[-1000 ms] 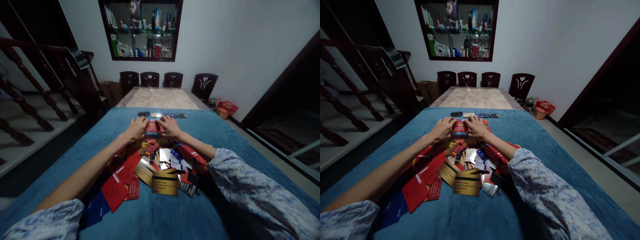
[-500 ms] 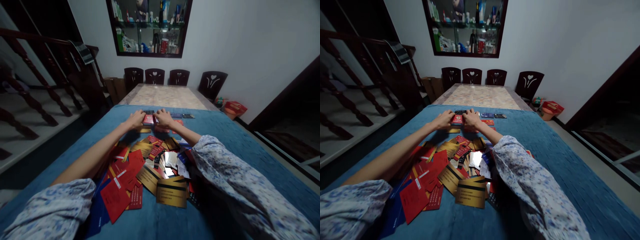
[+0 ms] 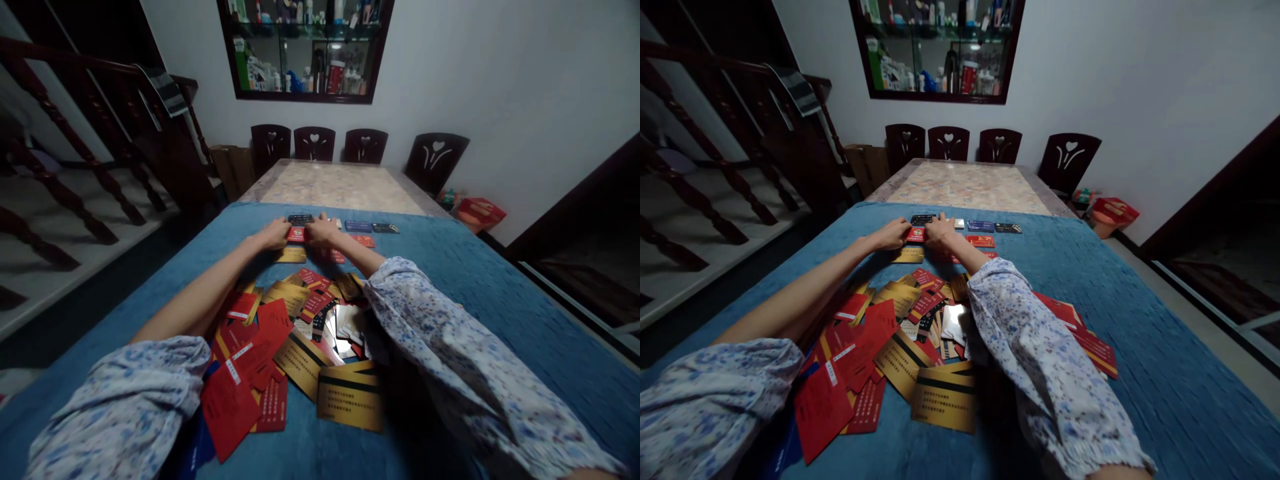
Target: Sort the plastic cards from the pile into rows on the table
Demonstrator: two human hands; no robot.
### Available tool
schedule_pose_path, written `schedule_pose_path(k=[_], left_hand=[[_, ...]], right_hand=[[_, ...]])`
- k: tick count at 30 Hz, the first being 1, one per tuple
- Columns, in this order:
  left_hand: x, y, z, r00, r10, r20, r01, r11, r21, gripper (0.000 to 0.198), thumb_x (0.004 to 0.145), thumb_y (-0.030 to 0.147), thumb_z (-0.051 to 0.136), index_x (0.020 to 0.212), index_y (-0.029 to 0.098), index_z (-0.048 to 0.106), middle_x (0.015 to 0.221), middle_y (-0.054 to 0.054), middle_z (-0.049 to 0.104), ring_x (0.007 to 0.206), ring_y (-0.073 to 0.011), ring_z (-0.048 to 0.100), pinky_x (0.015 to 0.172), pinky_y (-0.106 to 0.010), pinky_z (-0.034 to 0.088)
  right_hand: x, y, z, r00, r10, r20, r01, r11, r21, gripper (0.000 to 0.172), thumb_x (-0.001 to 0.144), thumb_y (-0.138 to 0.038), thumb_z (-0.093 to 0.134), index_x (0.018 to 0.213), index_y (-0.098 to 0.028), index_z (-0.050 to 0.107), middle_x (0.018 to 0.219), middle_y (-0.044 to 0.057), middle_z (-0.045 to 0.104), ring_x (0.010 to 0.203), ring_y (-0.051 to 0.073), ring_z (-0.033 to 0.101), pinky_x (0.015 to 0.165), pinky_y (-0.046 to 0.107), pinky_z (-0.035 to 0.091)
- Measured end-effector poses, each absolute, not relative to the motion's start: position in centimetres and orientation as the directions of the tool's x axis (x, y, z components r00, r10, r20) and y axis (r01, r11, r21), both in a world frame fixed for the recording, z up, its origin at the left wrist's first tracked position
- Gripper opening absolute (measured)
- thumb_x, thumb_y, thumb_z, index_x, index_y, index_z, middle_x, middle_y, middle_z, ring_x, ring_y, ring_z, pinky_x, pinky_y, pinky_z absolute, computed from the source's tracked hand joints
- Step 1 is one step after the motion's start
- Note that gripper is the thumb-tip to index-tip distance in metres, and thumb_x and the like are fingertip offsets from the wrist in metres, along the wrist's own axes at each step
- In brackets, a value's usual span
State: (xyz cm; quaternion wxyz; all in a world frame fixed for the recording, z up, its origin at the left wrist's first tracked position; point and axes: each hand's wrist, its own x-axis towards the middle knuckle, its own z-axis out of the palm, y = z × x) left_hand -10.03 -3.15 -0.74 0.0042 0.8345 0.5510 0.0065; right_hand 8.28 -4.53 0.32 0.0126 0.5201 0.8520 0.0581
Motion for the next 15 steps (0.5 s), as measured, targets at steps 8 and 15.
schedule_pose_path(k=[8,15], left_hand=[[-10.0,-1.2,-1.8,0.392,0.92,-0.027,0.92,-0.391,0.034,0.042,0.07,0.011,0.058,0.11,0.015,0.069,0.122,-0.014,0.065,0.111,-0.0268,0.064,0.1,-0.033,0.051],[-10.0,-0.8,-1.4,0.388,0.917,-0.089,0.922,-0.388,0.021,0.038,0.07,0.012,0.059,0.105,0.016,0.071,0.117,-0.012,0.068,0.107,-0.0261,0.064,0.097,-0.031,0.05]], right_hand=[[7.8,-3.2,0.0,-0.422,0.906,-0.035,0.9,0.423,0.103,0.048,0.085,-0.029,0.059,0.132,-0.019,0.067,0.141,0.019,0.06,0.132,0.042,0.044,0.103,0.064,0.041],[7.2,-2.8,0.4,-0.421,0.903,-0.087,0.895,0.429,0.119,0.046,0.084,-0.027,0.059,0.127,-0.017,0.071,0.14,0.019,0.063,0.135,0.04,0.045,0.105,0.059,0.04]])
